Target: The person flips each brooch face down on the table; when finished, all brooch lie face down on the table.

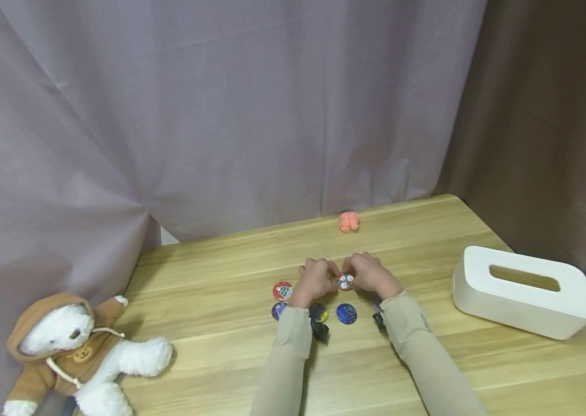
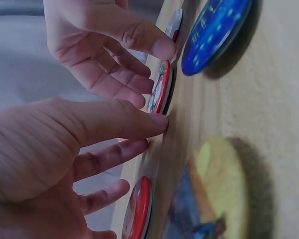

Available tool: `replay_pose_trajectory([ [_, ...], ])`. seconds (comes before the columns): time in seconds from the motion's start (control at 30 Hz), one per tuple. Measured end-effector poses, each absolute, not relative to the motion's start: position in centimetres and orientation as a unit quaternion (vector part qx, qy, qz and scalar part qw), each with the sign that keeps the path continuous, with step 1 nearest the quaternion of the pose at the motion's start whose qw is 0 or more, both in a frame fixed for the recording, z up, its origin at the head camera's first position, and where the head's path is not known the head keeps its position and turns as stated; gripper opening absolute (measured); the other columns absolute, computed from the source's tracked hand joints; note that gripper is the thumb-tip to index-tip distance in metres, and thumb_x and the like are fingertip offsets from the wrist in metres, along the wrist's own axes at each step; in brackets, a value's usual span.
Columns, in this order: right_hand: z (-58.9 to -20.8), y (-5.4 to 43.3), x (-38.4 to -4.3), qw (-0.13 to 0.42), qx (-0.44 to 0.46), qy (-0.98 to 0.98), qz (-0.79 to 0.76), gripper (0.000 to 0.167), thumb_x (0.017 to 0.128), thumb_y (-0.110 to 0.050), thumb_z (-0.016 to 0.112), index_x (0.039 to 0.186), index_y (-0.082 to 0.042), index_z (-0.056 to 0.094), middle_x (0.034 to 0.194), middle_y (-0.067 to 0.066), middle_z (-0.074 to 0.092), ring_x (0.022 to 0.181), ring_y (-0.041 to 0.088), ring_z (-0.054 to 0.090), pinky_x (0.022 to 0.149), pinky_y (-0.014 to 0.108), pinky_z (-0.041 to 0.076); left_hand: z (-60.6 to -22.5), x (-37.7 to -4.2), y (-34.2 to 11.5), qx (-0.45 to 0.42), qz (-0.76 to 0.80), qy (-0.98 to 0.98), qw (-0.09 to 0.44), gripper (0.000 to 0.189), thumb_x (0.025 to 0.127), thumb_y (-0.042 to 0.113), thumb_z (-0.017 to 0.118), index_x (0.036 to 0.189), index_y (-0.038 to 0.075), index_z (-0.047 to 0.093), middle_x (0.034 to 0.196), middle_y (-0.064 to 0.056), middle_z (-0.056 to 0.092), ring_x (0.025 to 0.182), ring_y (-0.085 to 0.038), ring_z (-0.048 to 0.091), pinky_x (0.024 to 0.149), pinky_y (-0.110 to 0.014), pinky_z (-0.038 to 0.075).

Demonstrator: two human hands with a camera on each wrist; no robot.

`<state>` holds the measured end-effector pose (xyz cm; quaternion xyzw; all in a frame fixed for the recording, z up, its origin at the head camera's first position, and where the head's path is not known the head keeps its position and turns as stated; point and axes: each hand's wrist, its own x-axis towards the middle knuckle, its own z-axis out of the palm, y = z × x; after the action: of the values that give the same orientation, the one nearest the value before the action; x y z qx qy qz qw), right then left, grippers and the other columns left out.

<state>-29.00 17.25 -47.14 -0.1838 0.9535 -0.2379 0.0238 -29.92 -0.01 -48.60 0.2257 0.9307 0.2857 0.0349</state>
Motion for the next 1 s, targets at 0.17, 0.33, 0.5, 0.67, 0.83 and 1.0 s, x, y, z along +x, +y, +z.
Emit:
replay_pose_trajectory([
  [0.17,-47.2,17.1,-28.9,0.030,-0.181,0.956,-0.227,0.036,0.061,0.012,0.078,0.090,-0.009,0.073,0.087,0.001,0.071,0.085,0.026,0.059,0.079,0.052,0.042,-48.7,-29.9,0.2,0.220,0.283,0.933,0.037,0.026,0.070,0.006,0.088,0.092,0.017,0.080,0.102,0.006,0.074,0.105,-0.028,0.051,0.090,-0.045,0.032],
  [0.33,-47.0,17.3,-29.0,0.039,-0.184,0.955,-0.229,0.032,0.063,0.010,0.079,0.087,-0.010,0.074,0.086,0.000,0.071,0.083,0.024,0.059,0.079,0.050,0.043,-48.4,-29.8,0.3,0.217,0.275,0.936,0.034,0.018,0.073,0.008,0.088,0.085,0.018,0.078,0.097,0.006,0.073,0.105,-0.029,0.053,0.088,-0.046,0.032],
  [0.5,-46.6,17.6,-28.9,0.046,-0.183,0.954,-0.234,0.023,0.069,0.008,0.075,0.083,-0.010,0.073,0.082,-0.001,0.071,0.081,0.023,0.060,0.081,0.052,0.043,-48.1,-29.7,0.0,0.218,0.282,0.934,0.027,0.015,0.074,0.011,0.088,0.080,0.020,0.077,0.088,0.009,0.072,0.098,-0.025,0.054,0.087,-0.046,0.032],
  [0.67,-46.3,17.7,-28.7,0.039,-0.180,0.955,-0.233,0.020,0.071,0.008,0.069,0.080,-0.009,0.072,0.079,0.000,0.071,0.080,0.025,0.061,0.082,0.055,0.044,-48.0,-29.9,-0.3,0.222,0.293,0.929,0.022,0.013,0.076,0.009,0.085,0.079,0.019,0.077,0.085,0.011,0.071,0.091,-0.021,0.055,0.091,-0.053,0.032],
  [0.83,-46.2,17.8,-28.8,0.023,-0.188,0.951,-0.244,0.020,0.072,0.008,0.066,0.082,-0.008,0.074,0.080,0.001,0.071,0.077,0.024,0.060,0.079,0.052,0.043,-47.8,-30.0,-0.6,0.218,0.316,0.923,0.014,0.015,0.076,0.002,0.080,0.080,0.016,0.077,0.074,0.011,0.068,0.084,-0.016,0.055,0.096,-0.060,0.030],
  [1.0,-46.0,18.1,-28.9,0.009,-0.182,0.949,-0.257,0.019,0.073,0.007,0.066,0.084,-0.007,0.073,0.080,0.004,0.069,0.077,0.024,0.058,0.075,0.048,0.045,-47.9,-30.0,-0.5,0.219,0.333,0.917,0.007,0.014,0.077,0.002,0.079,0.081,0.015,0.077,0.072,0.010,0.068,0.078,-0.012,0.056,0.097,-0.063,0.031],
])
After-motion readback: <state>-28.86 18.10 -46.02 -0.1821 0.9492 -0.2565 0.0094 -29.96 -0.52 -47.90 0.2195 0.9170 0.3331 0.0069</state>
